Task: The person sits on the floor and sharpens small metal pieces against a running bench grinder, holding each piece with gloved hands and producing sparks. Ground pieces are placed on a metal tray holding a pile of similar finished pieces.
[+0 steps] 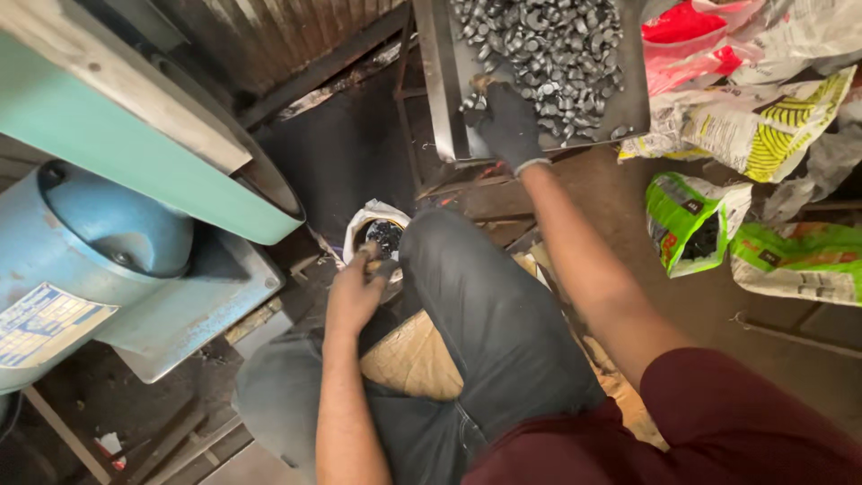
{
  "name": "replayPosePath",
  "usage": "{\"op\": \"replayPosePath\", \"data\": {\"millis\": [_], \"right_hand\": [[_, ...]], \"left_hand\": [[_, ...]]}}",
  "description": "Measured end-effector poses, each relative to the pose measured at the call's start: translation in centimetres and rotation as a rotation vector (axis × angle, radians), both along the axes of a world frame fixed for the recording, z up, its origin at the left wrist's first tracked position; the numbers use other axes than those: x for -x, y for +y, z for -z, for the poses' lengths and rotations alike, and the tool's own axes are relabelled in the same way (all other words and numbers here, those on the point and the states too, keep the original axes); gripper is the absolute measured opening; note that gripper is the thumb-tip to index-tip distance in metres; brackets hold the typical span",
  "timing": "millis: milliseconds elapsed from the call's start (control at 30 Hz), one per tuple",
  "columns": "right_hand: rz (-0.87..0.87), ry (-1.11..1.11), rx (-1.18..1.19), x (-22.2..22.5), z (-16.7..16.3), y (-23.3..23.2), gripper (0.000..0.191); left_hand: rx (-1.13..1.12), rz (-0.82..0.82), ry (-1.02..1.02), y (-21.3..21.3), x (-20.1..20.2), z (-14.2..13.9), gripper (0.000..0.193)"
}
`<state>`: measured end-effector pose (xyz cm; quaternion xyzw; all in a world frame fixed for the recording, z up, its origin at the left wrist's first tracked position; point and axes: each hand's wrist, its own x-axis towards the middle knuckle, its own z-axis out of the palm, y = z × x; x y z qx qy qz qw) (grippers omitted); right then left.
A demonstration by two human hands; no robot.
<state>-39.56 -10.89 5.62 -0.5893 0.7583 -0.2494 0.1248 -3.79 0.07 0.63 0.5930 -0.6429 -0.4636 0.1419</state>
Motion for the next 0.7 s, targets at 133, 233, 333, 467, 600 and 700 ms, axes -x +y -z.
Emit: {"op": "replayPosePath", "data": {"millis": [133,233,333,467,600,700], "right_hand": [[-0.037,-0.056,0.035,-0.8,-0.6,-0.4,0.051],[0.167,-0.211,0.226,-3.4,-1.1,1.1,0.038],[0.25,-1.23,0.22,-8.3,-1.3,4.4,0.021],[-0.188,-1.534,0.131,-16.8,-0.9,11.4,0.017],[-0.178,-1.561,-0.37,-18.5,-1.5,13.7,0.012],[-0.468,-1.257,-0.463,-17.7,-2.4,13.5,0.016]], "left_hand": [[0.035,0.031,0.007,-1.3,0.8,-0.7,0.051],[0.139,0.005,-0.102,-1.5,0.8,-0.5,0.045],[0.237,-0.173,0.302,-0.3,1.0,-0.2,0.053],[0.228,-0.332,0.817,1.7,1.3,-0.8,0.055],[0.281,-0.427,0.535,2.3,-0.1,-1.9,0.039],[0.259,-0.448,0.688,2.4,-1.1,-2.4,0.046]]}}
